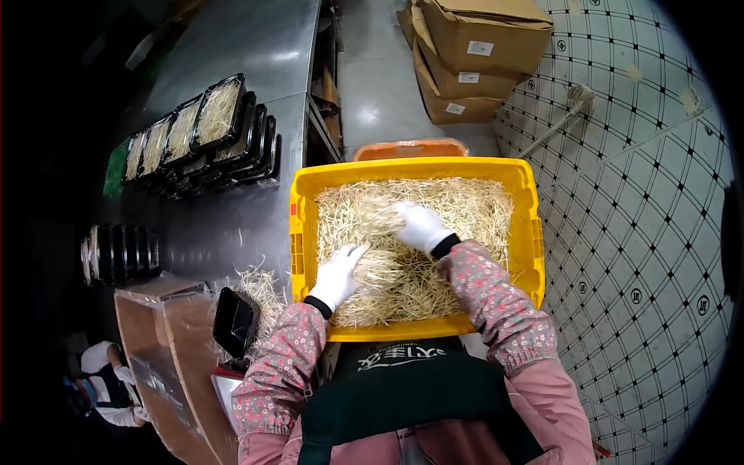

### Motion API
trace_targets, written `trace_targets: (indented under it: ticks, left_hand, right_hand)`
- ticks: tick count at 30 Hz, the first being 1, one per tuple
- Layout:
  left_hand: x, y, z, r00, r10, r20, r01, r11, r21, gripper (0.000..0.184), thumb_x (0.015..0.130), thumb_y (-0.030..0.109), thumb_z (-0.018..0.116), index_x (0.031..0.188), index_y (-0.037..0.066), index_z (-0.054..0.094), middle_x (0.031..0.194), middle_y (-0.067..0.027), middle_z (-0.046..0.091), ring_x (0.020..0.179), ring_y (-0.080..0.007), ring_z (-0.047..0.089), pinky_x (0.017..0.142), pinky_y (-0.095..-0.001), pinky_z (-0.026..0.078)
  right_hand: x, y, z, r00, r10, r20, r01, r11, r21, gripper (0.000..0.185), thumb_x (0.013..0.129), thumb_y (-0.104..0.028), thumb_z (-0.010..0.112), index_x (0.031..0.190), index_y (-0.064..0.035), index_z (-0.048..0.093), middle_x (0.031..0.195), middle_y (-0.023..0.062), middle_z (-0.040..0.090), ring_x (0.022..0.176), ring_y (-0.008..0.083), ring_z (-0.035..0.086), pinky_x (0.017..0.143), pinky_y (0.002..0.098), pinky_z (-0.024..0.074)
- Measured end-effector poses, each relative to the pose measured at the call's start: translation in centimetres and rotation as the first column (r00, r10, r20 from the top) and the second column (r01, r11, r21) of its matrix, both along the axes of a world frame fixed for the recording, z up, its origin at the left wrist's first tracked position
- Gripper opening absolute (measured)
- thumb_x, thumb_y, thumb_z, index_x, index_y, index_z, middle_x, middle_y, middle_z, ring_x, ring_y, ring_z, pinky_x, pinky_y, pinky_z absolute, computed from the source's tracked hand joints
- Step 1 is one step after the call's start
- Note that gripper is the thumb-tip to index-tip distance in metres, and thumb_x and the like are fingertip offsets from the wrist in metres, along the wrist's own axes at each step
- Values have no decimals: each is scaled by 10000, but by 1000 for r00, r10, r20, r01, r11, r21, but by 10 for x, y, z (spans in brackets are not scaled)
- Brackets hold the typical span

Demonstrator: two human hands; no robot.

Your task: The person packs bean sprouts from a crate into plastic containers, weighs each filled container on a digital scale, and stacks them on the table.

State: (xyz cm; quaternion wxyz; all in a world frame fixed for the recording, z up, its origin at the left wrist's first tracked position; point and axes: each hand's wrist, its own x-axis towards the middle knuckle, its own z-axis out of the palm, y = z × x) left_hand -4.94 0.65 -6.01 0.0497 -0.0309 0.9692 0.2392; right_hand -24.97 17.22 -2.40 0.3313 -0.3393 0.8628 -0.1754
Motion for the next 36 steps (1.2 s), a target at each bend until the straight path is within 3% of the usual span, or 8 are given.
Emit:
trace_targets:
  ticks: [8, 10, 14, 16, 20, 25, 28, 36]
  left_hand:
    - [73, -15, -29, 833, 534, 147, -508, 633, 584, 741, 962, 281, 661, 1545, -5, 304, 1607, -218, 290, 1498, -305, 267, 1213, -353, 223]
    - [62, 2, -30, 739, 603, 299, -605, 401, 688, 615, 1045, 323, 504, 1518, -34, 337, 1566, -205, 380, 1466, -305, 337, 1210, -362, 237]
    - [70, 1, -62, 815, 554, 170, -479, 481, 734, 541, 1086, 283, 419, 1535, -4, 326, 1546, -174, 425, 1420, -291, 414, 1184, -359, 291]
    - [75, 6, -12, 713, 575, 401, -453, -59, 890, 563, 1096, 323, 388, 1545, -7, 304, 1536, -192, 426, 1408, -276, 431, 1175, -383, 331]
    - [111, -22, 31, 704, 671, 233, -369, 65, 927, 567, 1095, 372, 342, 1515, -8, 358, 1485, -206, 484, 1327, -305, 519, 1124, -403, 402]
    - [162, -63, 64, 229, 972, -54, -444, 154, 883, 490, 1090, 312, 392, 1444, -19, 465, 1426, -184, 546, 1306, -287, 546, 1073, -402, 451]
    - [200, -80, 60, -11, 996, -89, -521, 70, 850, 462, 1073, 263, 448, 1442, -14, 471, 1481, -152, 499, 1386, -272, 451, 1124, -397, 379]
    - [262, -74, 13, -190, 958, -217, -843, -45, 536, 551, 999, 170, 583, 1489, -4, 402, 1611, -177, 271, 1485, -290, 268, 1218, -402, 210]
  right_hand:
    - [-2, -36, -35, 923, 384, 22, -383, 911, 150, 846, 813, -157, 659, 1562, -50, 280, 1604, 231, 286, 1457, 358, 342, 1185, 400, 320]
    - [1, -46, -39, 995, 85, 53, -72, 975, -211, 831, 866, -306, 686, 1531, 21, 311, 1588, 235, 322, 1476, 324, 323, 1206, 355, 285]
    - [48, -56, -44, 972, 235, 22, -233, 969, -79, 969, 789, -595, 734, 1447, 51, 438, 1335, 283, 588, 1253, 386, 573, 1075, 399, 442]
    - [68, -49, -16, 943, 294, 155, -297, 955, -6, 1139, 736, -692, 742, 1503, 52, 348, 1372, 284, 552, 1289, 381, 537, 1101, 396, 419]
    - [114, -30, 10, 901, 417, -117, -409, 908, 92, 1375, 601, -770, 781, 1556, 28, 196, 1464, 285, 440, 1368, 394, 438, 1151, 440, 334]
    - [162, -33, -17, 734, 327, -595, -365, 929, 61, 1364, 571, -600, 869, 1542, 55, 170, 1282, 288, 529, 1231, 370, 533, 1079, 429, 403]
    - [129, -51, -28, 936, 289, -201, -280, 957, 73, 1269, 602, -448, 856, 1542, 56, 169, 1174, 254, 581, 1133, 350, 585, 1004, 412, 466]
    - [51, -55, -61, 852, 344, -396, -343, 936, 76, 1295, 553, -475, 919, 1513, 68, 239, 1427, 311, 455, 1344, 388, 455, 1153, 409, 352]
